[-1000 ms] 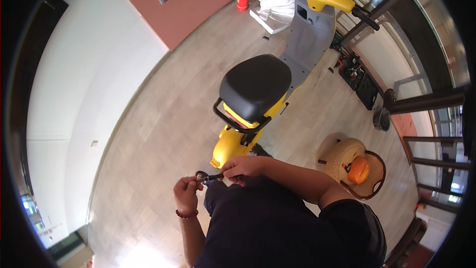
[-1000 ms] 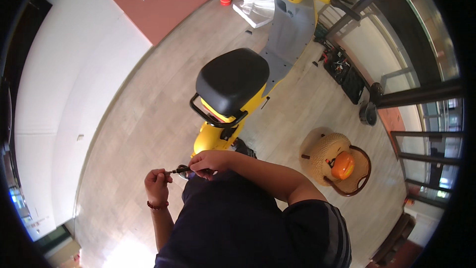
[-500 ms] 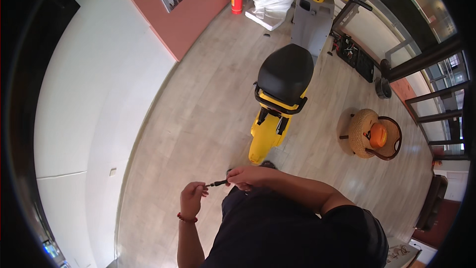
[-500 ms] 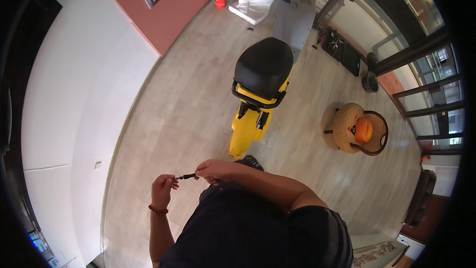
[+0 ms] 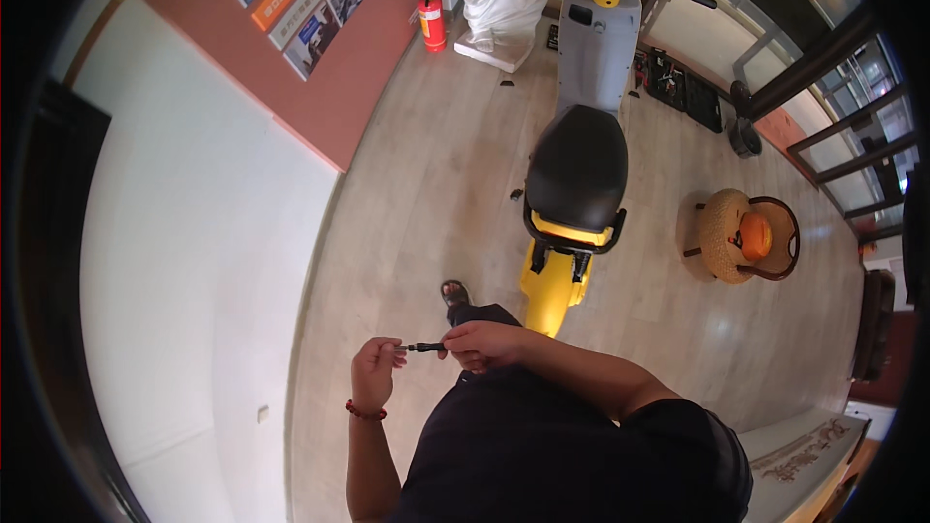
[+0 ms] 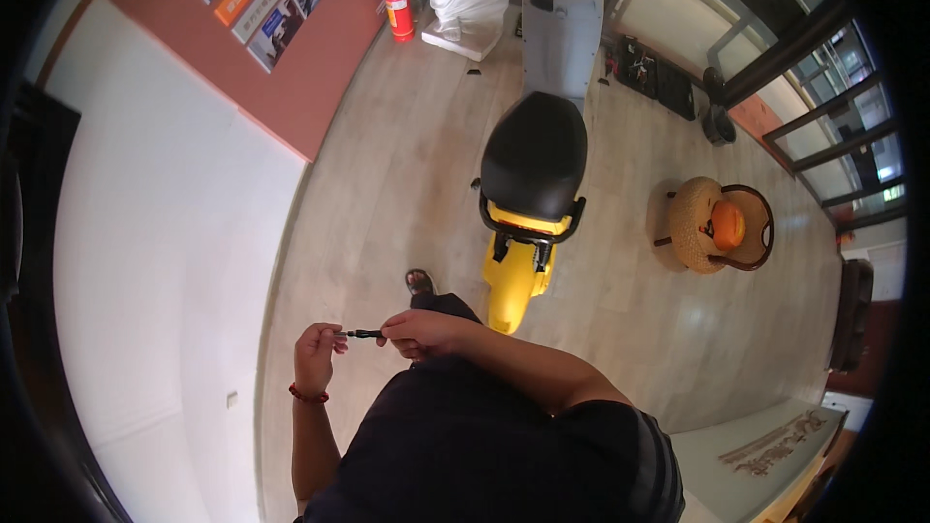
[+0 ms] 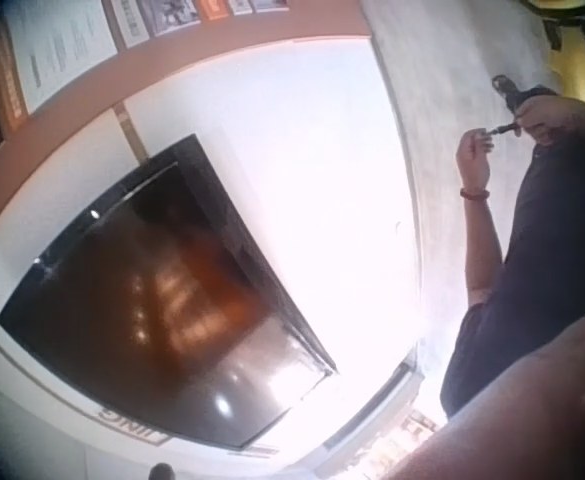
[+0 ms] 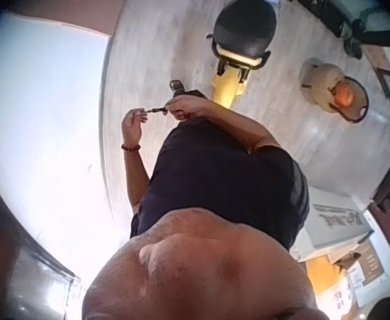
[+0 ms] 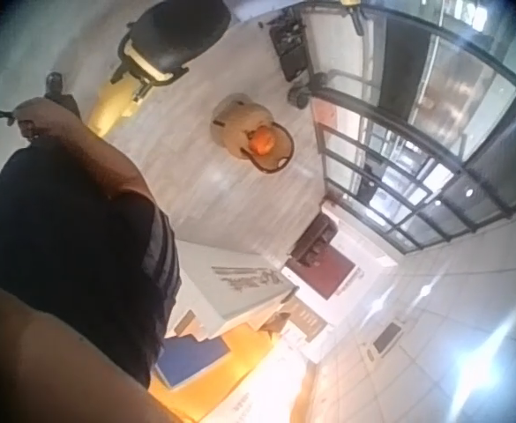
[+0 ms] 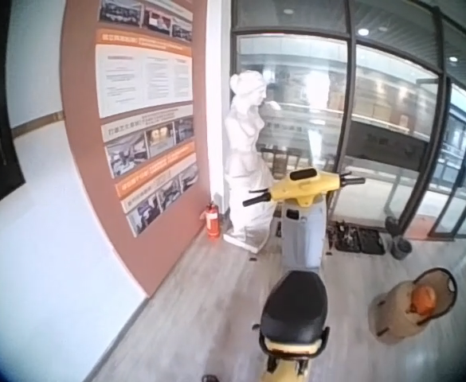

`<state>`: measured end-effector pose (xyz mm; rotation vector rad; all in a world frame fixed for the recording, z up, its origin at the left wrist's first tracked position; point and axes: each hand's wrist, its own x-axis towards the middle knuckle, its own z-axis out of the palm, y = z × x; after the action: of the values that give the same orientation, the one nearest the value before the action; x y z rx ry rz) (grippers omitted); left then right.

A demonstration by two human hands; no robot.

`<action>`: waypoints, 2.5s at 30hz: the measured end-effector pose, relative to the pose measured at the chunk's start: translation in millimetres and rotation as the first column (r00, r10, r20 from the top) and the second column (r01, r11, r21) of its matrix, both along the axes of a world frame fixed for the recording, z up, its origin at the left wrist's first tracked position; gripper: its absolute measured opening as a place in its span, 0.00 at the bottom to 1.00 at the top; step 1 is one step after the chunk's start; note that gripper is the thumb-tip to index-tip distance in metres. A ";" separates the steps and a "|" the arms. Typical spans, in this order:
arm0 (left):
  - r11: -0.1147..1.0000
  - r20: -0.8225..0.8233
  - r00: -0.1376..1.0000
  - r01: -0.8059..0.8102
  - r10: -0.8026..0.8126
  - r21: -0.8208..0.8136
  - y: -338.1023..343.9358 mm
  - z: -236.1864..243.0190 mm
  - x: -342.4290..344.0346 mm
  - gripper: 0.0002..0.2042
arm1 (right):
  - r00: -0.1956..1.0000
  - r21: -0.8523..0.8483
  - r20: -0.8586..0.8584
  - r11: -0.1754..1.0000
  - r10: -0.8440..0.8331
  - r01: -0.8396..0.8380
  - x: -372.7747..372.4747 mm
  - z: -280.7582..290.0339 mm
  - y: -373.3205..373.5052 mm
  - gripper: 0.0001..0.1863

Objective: Using a tool to repair the body panel of a yellow motorcycle.

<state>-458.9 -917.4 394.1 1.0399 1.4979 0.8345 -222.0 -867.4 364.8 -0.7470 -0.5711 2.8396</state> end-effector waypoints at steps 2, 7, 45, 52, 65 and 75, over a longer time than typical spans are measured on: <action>1.000 0.025 1.000 -0.016 0.016 -0.006 42.2 2.7 -16.6 0.10 | 1.000 0.055 0.008 0.998 -0.026 0.025 -17.1 1.5 42.7 0.12; 0.999 0.121 0.992 0.030 -0.035 0.042 145.6 27.9 -42.5 0.11 | 0.991 0.189 0.037 0.975 -0.128 0.119 -39.2 26.4 138.7 0.13; -0.080 0.213 -0.049 0.987 -0.976 -0.140 735.2 -5.4 230.8 0.13 | -0.143 0.229 0.191 -0.097 -0.971 0.969 46.1 -14.1 435.5 0.13; -0.512 0.066 -0.510 0.836 -0.858 -0.198 783.2 -39.4 247.1 0.11 | -0.531 0.192 0.310 -0.495 -0.789 0.847 0.9 -22.1 447.4 0.12; -0.712 -0.078 -0.752 0.648 -0.655 -0.269 881.3 -67.2 260.7 0.09 | -0.806 0.103 0.283 -0.819 -0.519 0.564 -81.7 -6.5 522.0 0.12; -0.495 -0.132 -0.561 0.800 -0.817 -0.338 911.9 -84.3 284.2 0.09 | -0.745 0.081 0.218 -0.749 -0.630 0.657 13.7 -37.2 504.0 0.12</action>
<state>-174.7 -5.4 309.8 1.9798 0.0584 -0.9779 -208.2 -363.5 327.6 -0.7165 0.5107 0.5337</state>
